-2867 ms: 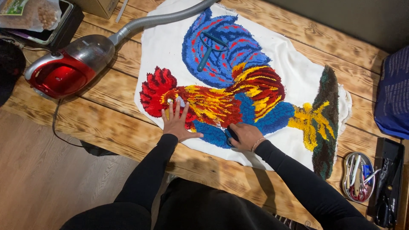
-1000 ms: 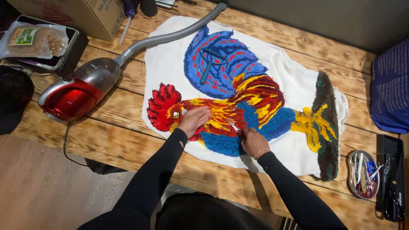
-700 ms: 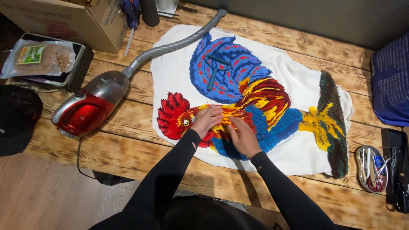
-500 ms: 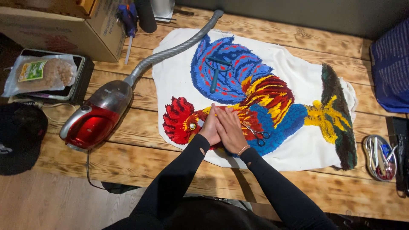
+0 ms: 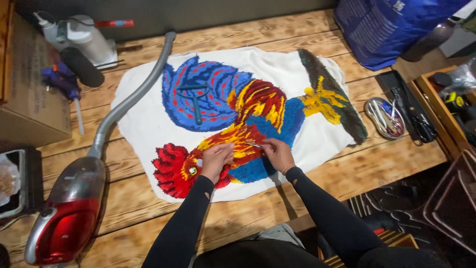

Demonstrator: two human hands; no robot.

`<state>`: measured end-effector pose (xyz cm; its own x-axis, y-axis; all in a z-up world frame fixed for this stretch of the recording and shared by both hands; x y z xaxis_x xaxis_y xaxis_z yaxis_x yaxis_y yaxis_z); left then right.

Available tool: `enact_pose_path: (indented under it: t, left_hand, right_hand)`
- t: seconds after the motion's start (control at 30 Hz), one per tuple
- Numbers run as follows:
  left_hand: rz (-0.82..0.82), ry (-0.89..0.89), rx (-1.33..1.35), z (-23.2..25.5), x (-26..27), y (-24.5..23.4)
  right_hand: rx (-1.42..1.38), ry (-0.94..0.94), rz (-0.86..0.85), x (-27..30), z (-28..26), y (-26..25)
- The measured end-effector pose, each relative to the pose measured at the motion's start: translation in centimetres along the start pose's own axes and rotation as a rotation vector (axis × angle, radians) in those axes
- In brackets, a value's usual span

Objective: Trimming threads with scissors and electric shears and vacuuming a colorful rooster-shaped rug.

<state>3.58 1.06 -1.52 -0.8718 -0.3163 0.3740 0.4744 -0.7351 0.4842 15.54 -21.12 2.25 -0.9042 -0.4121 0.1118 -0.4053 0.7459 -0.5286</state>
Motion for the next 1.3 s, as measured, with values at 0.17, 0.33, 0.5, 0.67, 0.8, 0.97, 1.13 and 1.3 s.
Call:
enact_pose_path:
  t: [0.17,0.33,0.5,0.67,0.8,0.97,1.13,1.3]
  left_hand:
    - [0.173,-0.060,-0.085,-0.1,0.1,0.5]
    - [0.191,0.107,-0.123,-1.8,-0.2,-0.2]
    - [0.331,-0.007,-0.185,-1.9,1.3,1.6]
    - [0.314,-0.012,-0.171,-3.6,0.5,3.5]
    - [0.278,-0.011,-0.176,-4.9,-0.2,5.4]
    - [0.261,-0.046,-0.240,-6.0,-0.8,9.5]
    - [0.177,-0.025,-0.405,-8.5,-2.6,13.5]
    - [-0.066,0.171,-0.840,-7.8,-2.3,21.7]
  right_hand:
    - [0.343,-0.160,0.156,0.4,-0.6,-4.0]
    - [0.396,-0.187,0.095,-0.7,0.8,-4.9]
    - [0.297,-0.143,0.054,-1.2,0.8,-6.9]
    - [0.294,-0.164,0.075,-3.3,4.4,-11.7]
    - [0.338,-0.291,0.227,-4.6,6.9,-17.1]
    - [0.417,-0.323,0.498,-6.4,9.4,-25.9]
    - [0.467,-0.204,0.587,-12.0,21.2,-33.6]
    - [0.195,0.290,0.242,-15.4,30.9,-34.8]
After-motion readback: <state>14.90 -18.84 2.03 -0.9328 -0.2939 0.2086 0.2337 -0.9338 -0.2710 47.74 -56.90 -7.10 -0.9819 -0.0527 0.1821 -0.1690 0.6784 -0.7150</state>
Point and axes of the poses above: each hand's wrist, its own x-axis away from the middle knuckle, its own y-axis out of the palm, z = x × y, the point moved 4 cm from there along -x, towards the middle knuckle, and after that the axes turned 2 degrees about z, right-handed, at the moved point
